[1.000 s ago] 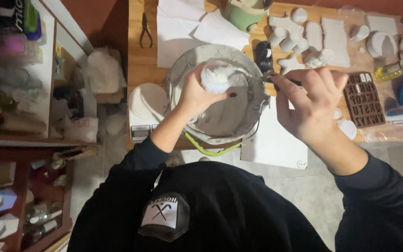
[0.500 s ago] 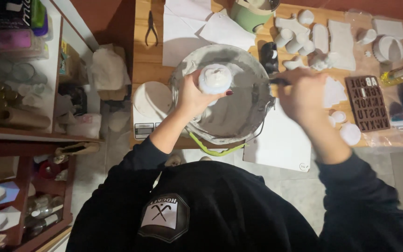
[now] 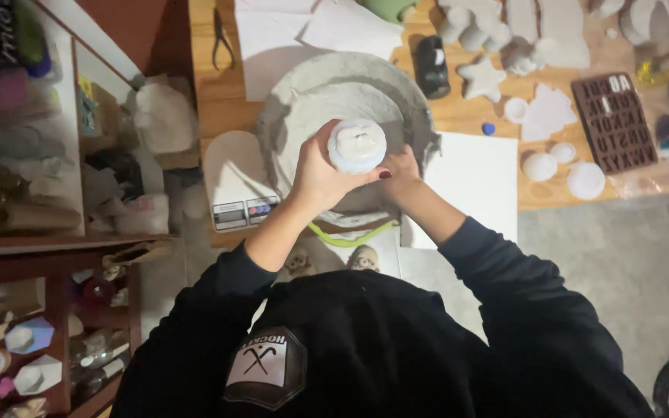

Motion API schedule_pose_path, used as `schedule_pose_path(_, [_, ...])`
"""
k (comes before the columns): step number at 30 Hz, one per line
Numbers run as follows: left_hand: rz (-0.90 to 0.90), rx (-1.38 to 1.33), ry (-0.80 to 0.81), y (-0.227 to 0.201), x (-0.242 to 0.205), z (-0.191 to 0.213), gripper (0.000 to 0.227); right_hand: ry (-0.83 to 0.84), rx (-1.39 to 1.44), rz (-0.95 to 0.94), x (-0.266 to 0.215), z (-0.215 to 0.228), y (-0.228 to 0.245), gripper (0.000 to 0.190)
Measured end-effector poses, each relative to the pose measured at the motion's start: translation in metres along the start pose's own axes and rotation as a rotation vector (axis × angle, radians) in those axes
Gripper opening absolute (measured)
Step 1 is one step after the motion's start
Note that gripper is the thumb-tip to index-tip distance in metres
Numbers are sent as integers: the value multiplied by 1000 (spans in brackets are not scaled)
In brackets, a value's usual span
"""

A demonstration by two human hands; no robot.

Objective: The recorder is mixing a plaster-like substance and carefully pouring it into small silicone molds to create decorative objects.

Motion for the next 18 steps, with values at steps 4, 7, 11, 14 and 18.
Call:
schedule_pose_path(4, [-30, 14, 58, -25, -3, -47, 60, -407, 366, 151, -47, 23, -36, 40])
schedule_pose_path(7, [-70, -61, 62, -34, -13, -99, 62, -507, 759, 189, -112, 53, -86, 37])
schedule_pose_path(11, [-107, -145, -21, -29, -25, -185, 68, -7, 1895, 68, -192, 49, -172, 18])
schedule_pose_path(14, [-140, -197, 20, -17, -29, -254, 67, 134, 2143, 14, -221, 33, -218, 18])
schedule_pose_path(18, [108, -408, 59, 15, -29, -321, 72, 179, 2249, -129, -224, -4, -265, 19])
Point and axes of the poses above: each hand's wrist, its own x-axis towards the middle knuckle, its own z-axis out of the back of the hand, y = z × x, the point moved 3 cm from there along x, towards the middle knuckle, and after that the axes turned 12 degrees about -z, right-handed, at the moved point
